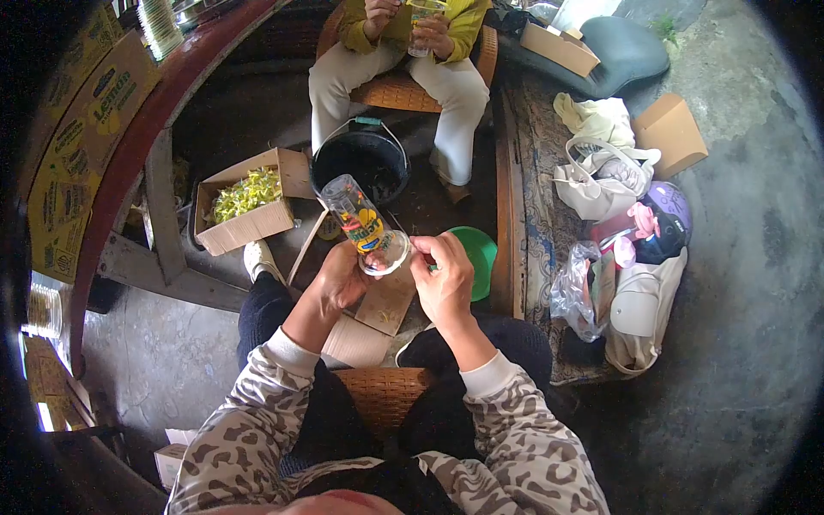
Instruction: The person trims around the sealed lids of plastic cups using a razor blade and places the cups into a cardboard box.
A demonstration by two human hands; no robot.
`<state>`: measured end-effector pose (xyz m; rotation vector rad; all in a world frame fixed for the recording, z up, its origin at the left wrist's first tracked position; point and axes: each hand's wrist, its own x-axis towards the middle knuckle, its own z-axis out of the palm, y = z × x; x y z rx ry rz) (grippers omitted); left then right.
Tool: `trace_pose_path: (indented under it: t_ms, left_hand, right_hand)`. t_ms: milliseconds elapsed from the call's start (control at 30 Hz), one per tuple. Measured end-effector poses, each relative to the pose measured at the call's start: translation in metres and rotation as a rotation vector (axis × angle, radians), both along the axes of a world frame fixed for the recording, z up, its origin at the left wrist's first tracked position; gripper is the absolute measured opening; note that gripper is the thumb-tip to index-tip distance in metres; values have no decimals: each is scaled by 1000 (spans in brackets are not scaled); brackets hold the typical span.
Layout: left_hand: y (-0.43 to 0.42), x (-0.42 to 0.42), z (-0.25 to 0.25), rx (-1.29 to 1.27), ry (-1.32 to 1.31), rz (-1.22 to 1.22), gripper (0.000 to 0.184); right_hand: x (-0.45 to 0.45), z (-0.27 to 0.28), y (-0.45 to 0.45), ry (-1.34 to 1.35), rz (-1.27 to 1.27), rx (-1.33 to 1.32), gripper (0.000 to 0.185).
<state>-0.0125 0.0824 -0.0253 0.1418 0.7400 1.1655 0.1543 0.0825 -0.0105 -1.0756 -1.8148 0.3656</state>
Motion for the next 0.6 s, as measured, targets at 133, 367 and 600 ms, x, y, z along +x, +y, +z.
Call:
trace_pose_path:
  t_ms: [133,367,600]
  left_hand:
    - [1,-4,-5,83,31,-8,28]
    - [0,-5,5,122,87,16,25]
    - [1,-8,-12,205,144,-22,29]
  right_hand:
    - [0,0,1,129,-17,-77,19]
    - [9,-9,8,226,-20,-263,21]
    - [11,-16,10,285,115,-398,8]
